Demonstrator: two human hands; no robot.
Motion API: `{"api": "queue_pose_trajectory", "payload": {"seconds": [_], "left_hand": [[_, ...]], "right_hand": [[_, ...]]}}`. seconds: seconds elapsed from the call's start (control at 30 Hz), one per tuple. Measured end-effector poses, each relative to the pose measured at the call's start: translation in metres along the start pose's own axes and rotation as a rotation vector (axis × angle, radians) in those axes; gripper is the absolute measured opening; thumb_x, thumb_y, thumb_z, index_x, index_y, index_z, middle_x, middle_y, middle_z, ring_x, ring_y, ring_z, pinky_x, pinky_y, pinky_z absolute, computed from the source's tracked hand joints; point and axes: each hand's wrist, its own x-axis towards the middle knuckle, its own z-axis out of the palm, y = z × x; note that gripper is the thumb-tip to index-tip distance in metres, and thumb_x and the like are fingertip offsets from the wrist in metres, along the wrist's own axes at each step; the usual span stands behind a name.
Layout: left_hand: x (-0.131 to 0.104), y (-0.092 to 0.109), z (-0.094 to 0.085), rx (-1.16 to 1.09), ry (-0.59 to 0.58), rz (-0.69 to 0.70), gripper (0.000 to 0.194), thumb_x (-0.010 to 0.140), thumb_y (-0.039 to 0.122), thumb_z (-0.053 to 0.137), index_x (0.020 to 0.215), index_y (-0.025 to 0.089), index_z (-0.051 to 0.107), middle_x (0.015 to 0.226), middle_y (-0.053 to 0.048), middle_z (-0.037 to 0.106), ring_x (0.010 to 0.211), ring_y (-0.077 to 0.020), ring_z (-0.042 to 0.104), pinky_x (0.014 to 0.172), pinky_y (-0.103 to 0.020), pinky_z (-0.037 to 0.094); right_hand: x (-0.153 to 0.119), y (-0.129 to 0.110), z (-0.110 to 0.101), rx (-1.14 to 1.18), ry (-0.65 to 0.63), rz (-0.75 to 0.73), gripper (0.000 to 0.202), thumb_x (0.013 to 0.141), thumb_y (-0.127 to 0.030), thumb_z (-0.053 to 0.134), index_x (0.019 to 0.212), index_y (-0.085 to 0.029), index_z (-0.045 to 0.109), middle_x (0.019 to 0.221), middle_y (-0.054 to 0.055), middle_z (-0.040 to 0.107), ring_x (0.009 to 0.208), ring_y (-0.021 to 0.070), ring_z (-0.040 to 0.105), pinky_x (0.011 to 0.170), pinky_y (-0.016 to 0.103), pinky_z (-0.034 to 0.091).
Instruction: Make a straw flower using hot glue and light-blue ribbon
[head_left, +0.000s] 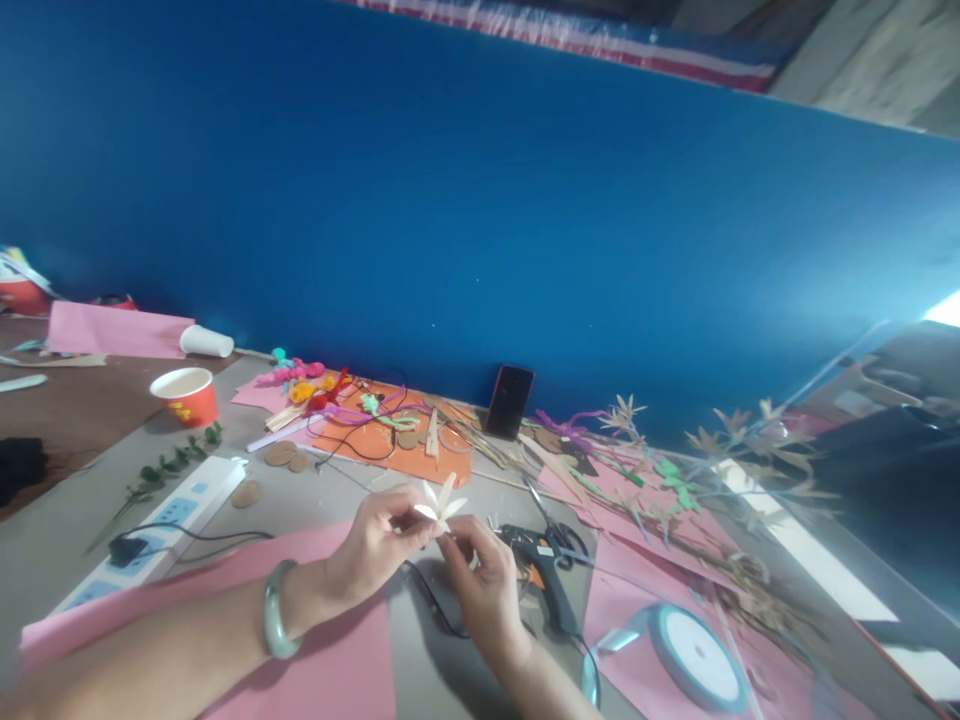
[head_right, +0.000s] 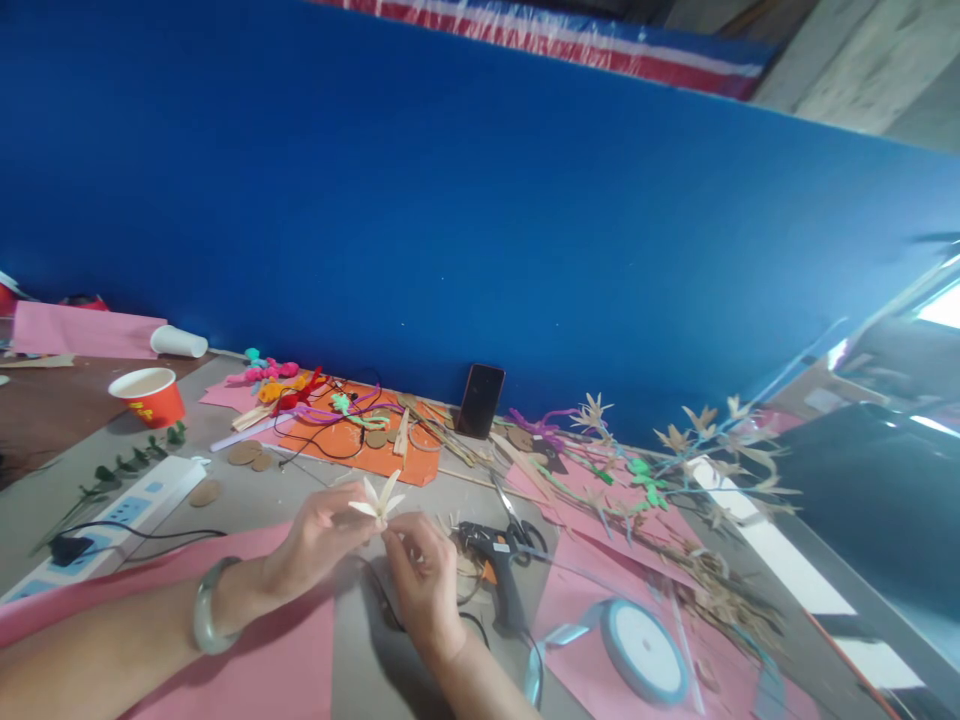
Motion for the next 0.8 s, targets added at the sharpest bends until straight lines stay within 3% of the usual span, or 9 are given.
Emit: {"api": "queue_pose_trajectory", "payload": {"seconds": [0.3, 0.53, 0.8], "left_hand": [[-0.003, -0.001, 0.000, 0.003, -0.016, 0.033, 0.026, 0.084, 0.030, 0.064, 0.064, 0.015, 0.056, 0.066, -0.001, 0.051, 0.064, -0.0117, 0.048, 0.062, -0.023, 0.038], [-0.004, -0.011, 0.001, -0.167, -0.046, -0.148, 0.023, 0.080, 0.035, 0.068, 0.070, 0.016, 0.061, 0.066, 0.000, 0.051, 0.059, -0.0105, 0.049, 0.055, -0.022, 0.040], [-0.003, -0.010, 0.000, -0.147, -0.080, -0.102, 0.025, 0.080, 0.035, 0.068, 0.065, 0.015, 0.065, 0.069, -0.002, 0.053, 0.064, -0.0123, 0.052, 0.057, -0.023, 0.043]], "right_hand": [[-0.001, -0.002, 0.000, 0.017, -0.006, -0.020, 0.015, 0.087, -0.022, 0.057, 0.075, -0.020, 0.066, 0.068, 0.000, 0.064, 0.059, 0.0135, 0.054, 0.058, 0.024, 0.042], [0.000, -0.003, -0.003, 0.041, -0.014, -0.026, 0.015, 0.089, -0.024, 0.056, 0.080, -0.022, 0.068, 0.071, 0.002, 0.066, 0.060, 0.0150, 0.056, 0.059, 0.026, 0.045], [-0.001, -0.004, -0.003, 0.000, -0.022, -0.031, 0.015, 0.088, -0.023, 0.055, 0.079, -0.022, 0.067, 0.068, 0.002, 0.063, 0.061, 0.0159, 0.056, 0.059, 0.027, 0.045]]}}
